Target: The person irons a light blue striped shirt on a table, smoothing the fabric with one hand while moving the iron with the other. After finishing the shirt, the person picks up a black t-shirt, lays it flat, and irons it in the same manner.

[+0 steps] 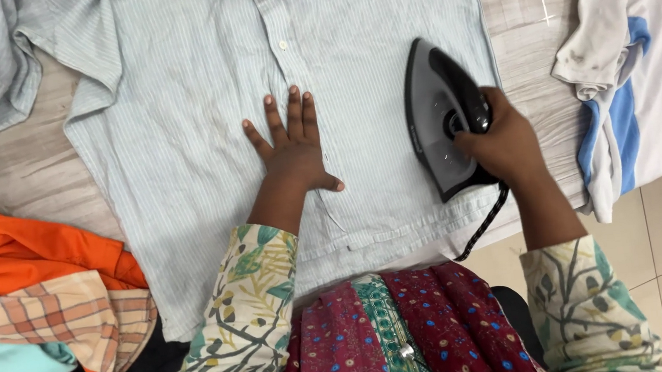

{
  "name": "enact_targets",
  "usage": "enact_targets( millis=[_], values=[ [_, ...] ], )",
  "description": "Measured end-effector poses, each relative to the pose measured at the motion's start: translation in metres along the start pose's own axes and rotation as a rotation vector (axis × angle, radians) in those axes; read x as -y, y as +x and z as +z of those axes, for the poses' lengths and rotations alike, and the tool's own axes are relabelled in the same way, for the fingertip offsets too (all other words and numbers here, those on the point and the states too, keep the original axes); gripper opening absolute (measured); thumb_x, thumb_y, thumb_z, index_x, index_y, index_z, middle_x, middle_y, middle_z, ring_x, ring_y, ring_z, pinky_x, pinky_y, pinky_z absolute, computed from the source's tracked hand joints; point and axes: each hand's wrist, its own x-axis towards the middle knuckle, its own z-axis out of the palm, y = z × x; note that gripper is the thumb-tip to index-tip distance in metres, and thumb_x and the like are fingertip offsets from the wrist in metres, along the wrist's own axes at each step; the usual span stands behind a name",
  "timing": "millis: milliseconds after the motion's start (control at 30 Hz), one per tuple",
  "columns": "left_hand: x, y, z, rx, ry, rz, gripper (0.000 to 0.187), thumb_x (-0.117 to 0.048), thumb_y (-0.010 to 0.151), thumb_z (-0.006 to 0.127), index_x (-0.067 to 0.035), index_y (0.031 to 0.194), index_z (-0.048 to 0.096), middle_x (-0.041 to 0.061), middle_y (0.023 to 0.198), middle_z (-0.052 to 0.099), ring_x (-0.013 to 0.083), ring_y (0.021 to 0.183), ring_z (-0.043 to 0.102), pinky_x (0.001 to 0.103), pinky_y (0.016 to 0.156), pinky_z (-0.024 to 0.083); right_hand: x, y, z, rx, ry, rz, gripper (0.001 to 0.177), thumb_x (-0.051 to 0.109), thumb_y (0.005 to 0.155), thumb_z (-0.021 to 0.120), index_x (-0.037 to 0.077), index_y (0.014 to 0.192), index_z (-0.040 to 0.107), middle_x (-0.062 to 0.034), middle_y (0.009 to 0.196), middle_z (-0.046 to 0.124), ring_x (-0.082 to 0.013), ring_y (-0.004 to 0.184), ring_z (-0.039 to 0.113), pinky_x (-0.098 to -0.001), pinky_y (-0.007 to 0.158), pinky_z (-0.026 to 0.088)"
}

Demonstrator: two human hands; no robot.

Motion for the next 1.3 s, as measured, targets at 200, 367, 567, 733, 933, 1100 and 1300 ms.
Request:
enact_targets(
  millis=[200, 367, 567, 733, 933, 1100, 1300],
  values=[
    [0.0, 0.0, 0.0, -0.01, 0.011, -0.01, 0.169, -0.066, 0.05, 0.092, -0.008, 0.159, -0.024, 0.012, 0.169, -0.031, 0.0462, 0.147, -0.036, 0.081, 0.104, -0.019, -0.024, 0.017, -0.019, -0.044, 0.058, 0.047, 0.073, 0.017, 0.068, 0.075, 0.003, 0.137, 0.058, -0.0154, 0.097, 0.074, -0.0259, 0.081, 0.072, -0.0353, 0.075, 0.056],
    [-0.001, -0.001, -0.002, 0.002, 0.043, -0.034, 0.168, -0.068, 0.051, 0.091, -0.009, 0.159, -0.024, 0.011, 0.169, -0.03, 0.0454, 0.148, -0.036, 0.08, 0.106, -0.016, -0.041, 0.027, -0.034, -0.052, 0.104, 0.063, 0.068, 0.014, 0.068, 0.073, 0.0, 0.133, 0.059, -0.0143, 0.093, 0.074, -0.0225, 0.076, 0.072, -0.0333, 0.071, 0.056],
    [-0.004, -0.001, 0.0, -0.016, 0.057, -0.048, 0.167, -0.069, 0.052, 0.09, -0.011, 0.16, -0.023, 0.008, 0.169, -0.03, 0.0431, 0.149, -0.035, 0.08, 0.109, -0.014, -0.052, 0.03, -0.04, -0.071, 0.141, 0.087, 0.065, 0.014, 0.07, 0.072, 0.0, 0.132, 0.059, -0.0145, 0.09, 0.074, -0.0225, 0.072, 0.072, -0.0334, 0.07, 0.056],
    [0.002, -0.002, 0.007, -0.086, 0.047, -0.017, 0.165, -0.07, 0.051, 0.089, -0.013, 0.161, -0.02, 0.008, 0.171, -0.025, 0.0414, 0.151, -0.031, 0.078, 0.11, -0.014, -0.073, 0.04, -0.045, -0.104, 0.108, 0.044, 0.063, 0.014, 0.069, 0.074, -0.003, 0.128, 0.06, -0.0149, 0.094, 0.074, -0.0229, 0.076, 0.072, -0.0337, 0.073, 0.057],
    [0.012, -0.009, 0.015, -0.203, -0.008, 0.042, 0.161, -0.072, 0.05, 0.087, -0.014, 0.163, -0.012, 0.008, 0.172, -0.018, 0.0386, 0.152, -0.028, 0.073, 0.112, -0.018, -0.094, 0.035, -0.046, -0.117, 0.152, 0.101, 0.064, 0.014, 0.069, 0.074, -0.003, 0.128, 0.059, -0.0158, 0.098, 0.073, -0.0257, 0.081, 0.073, -0.034, 0.074, 0.057],
    [0.012, -0.019, 0.031, -0.357, 0.052, 0.054, 0.138, -0.07, 0.061, 0.082, -0.014, 0.165, 0.01, 0.014, 0.173, -0.002, 0.042, 0.155, -0.017, 0.072, 0.115, -0.015, -0.112, 0.018, -0.049, -0.151, 0.157, 0.133, 0.067, 0.016, 0.068, 0.076, -0.004, 0.13, 0.058, -0.0154, 0.099, 0.073, -0.0248, 0.082, 0.072, -0.0344, 0.073, 0.057],
    [-0.002, -0.048, 0.071, -0.548, 0.053, 0.188, 0.114, -0.068, 0.075, 0.074, -0.014, 0.161, 0.021, 0.014, 0.171, 0.008, 0.04, 0.156, -0.008, 0.073, 0.115, -0.011, -0.092, -0.032, -0.043, -0.158, 0.309, 0.056, 0.065, 0.009, 0.073, 0.078, -0.005, 0.133, 0.059, -0.014, 0.098, 0.072, -0.024, 0.078, 0.07, -0.0344, 0.07, 0.057]
  ],
)
